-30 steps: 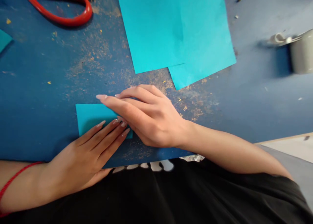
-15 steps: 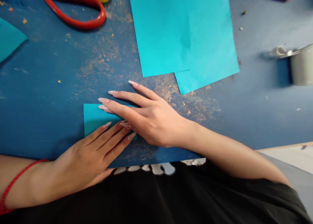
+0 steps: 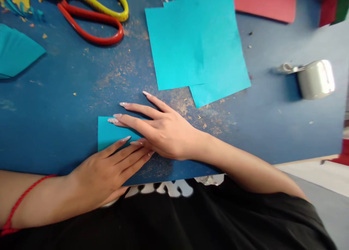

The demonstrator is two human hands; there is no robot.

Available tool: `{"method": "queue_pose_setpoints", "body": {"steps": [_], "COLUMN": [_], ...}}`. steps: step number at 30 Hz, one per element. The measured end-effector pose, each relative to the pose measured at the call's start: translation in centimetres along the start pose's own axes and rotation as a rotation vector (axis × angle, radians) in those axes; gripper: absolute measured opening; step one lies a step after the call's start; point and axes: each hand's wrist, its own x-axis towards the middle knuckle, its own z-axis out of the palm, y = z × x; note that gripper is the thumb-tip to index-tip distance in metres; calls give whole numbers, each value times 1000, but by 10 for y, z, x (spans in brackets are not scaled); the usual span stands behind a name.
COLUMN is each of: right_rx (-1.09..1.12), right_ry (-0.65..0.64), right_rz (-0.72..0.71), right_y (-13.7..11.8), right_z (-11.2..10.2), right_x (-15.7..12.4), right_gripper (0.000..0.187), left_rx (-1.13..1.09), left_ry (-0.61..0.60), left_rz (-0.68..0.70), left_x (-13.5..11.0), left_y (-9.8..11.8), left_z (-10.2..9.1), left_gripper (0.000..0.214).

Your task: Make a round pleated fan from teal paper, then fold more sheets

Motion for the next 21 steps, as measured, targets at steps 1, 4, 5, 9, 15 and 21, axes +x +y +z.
{"method": "queue_pose_setpoints", "body": {"steps": [1, 4, 5, 9, 15, 21], "right_rx": [-9, -31, -36, -48, -33, -245], "right_ry": [-7, -6, 3, 23, 19, -16], "right_rz": [-9, -30, -37, -38, 9, 42], "right_y": [0, 1, 1, 1, 3, -39], "right_z": [0, 2, 3, 7, 4, 17], "right_x": [0, -1, -1, -1, 0, -9], "right_gripper": [50, 55, 56, 56, 61, 71], "left_rx": [10, 112, 167, 375, 561, 532], "left_ry": [20, 96, 119, 185, 239, 339], "left_rz": [8, 29, 25, -13, -44, -297], "left_x": [1, 1, 1, -7, -24, -27], "left_y": [0, 4, 6, 16, 20, 43], "left_z": [0, -2, -3, -4, -1, 12], "left_gripper": [68, 55, 52, 48, 48, 42]}}
